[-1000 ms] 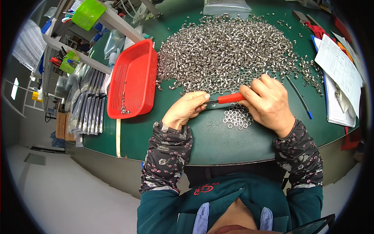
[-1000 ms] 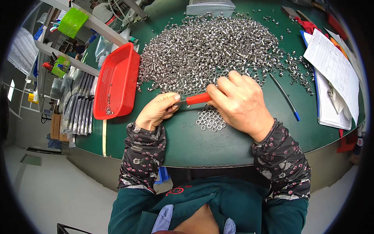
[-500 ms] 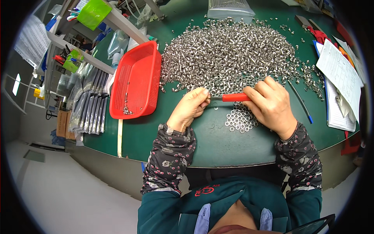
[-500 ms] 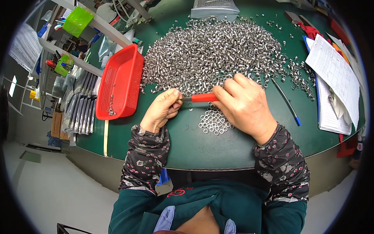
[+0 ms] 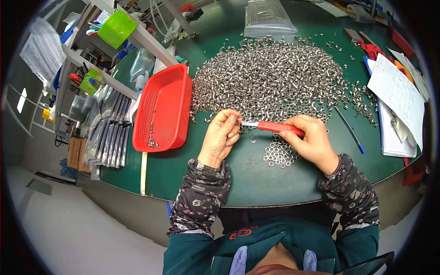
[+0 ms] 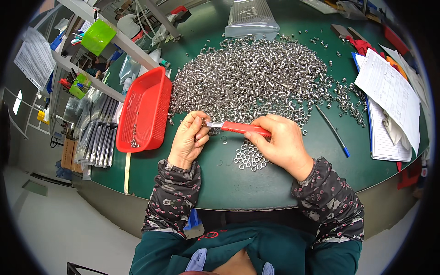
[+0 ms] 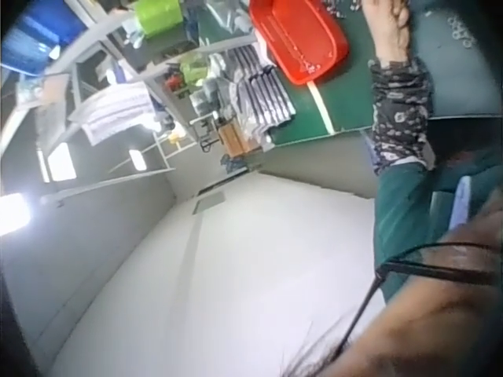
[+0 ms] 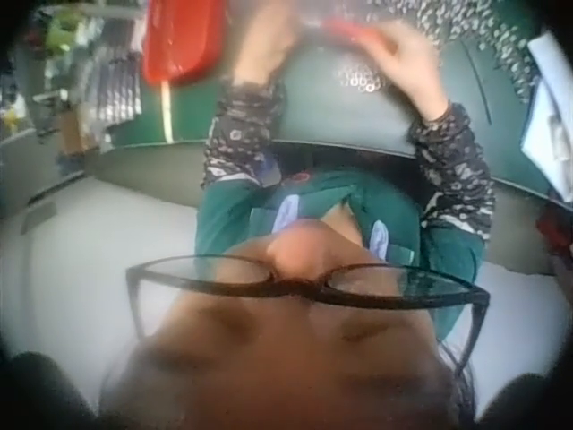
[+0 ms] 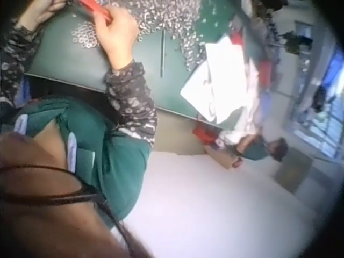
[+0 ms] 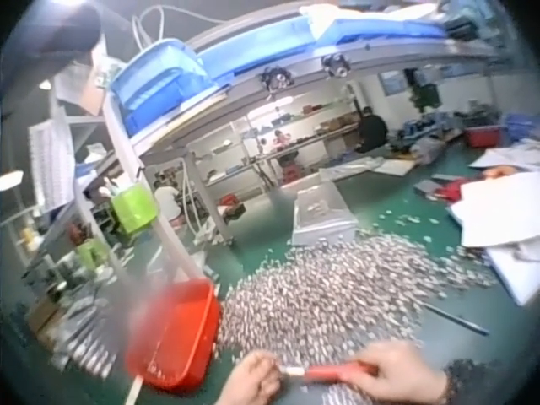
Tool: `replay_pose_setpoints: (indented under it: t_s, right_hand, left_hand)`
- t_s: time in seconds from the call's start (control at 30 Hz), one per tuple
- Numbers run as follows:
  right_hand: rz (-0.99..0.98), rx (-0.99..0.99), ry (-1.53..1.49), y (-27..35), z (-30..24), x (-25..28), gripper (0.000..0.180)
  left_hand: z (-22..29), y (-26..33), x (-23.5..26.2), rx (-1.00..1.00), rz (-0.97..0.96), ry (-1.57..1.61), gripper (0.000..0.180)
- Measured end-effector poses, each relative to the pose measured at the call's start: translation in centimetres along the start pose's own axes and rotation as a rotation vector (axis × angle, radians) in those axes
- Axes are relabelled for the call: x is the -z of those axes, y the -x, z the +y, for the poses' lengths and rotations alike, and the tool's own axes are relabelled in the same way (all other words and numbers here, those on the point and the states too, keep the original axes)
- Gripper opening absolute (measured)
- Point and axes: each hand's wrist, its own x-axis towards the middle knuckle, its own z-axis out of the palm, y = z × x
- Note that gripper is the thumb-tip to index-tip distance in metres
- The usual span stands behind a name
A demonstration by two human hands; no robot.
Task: Assembling small metal components or rings using a hand tool at a workbench.
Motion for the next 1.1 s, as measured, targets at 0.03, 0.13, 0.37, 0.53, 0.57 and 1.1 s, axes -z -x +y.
replay_pose_setpoints:
  t_s: [0.03, 0.13, 0.37, 0.53, 0.57, 1.1]
  right_hand:
    - [0.002, 0.0, 0.001, 0.05, 0.03, -0.05, 0.022]
    - [-0.009, -0.03, -0.025, 0.1, 0.19, -0.2, 0.023]
    - [-0.034, -0.054, -0.059, 0.04, 0.37, -0.35, 0.024]
    - [-0.114, -0.127, -0.057, -0.06, 0.0, -0.01, 0.025]
    - [-0.125, -0.133, -0.058, -0.07, -0.04, 0.03, 0.024]
    - [0.043, 0.122, 0.174, 0.08, 0.04, -0.12, 0.018]
  left_hand:
    - [-0.1, 0.02, 0.01, 0.0, -0.002, 0.0, 0.01]
    - [-0.38, 0.01, 0.06, -0.022, -0.03, 0.045, 0.011]
    - [-0.26, 0.19, -0.48, 0.003, -0.012, 0.018, 0.01]
    - [-0.42, 0.23, -0.31, 0.007, -0.047, 0.025, 0.01]
    - [-0.48, 0.21, -0.2, 0.003, -0.036, 0.009, 0.01]
    - [-0.57, 0.36, -0.12, 0.057, 0.012, 0.044, 0.015]
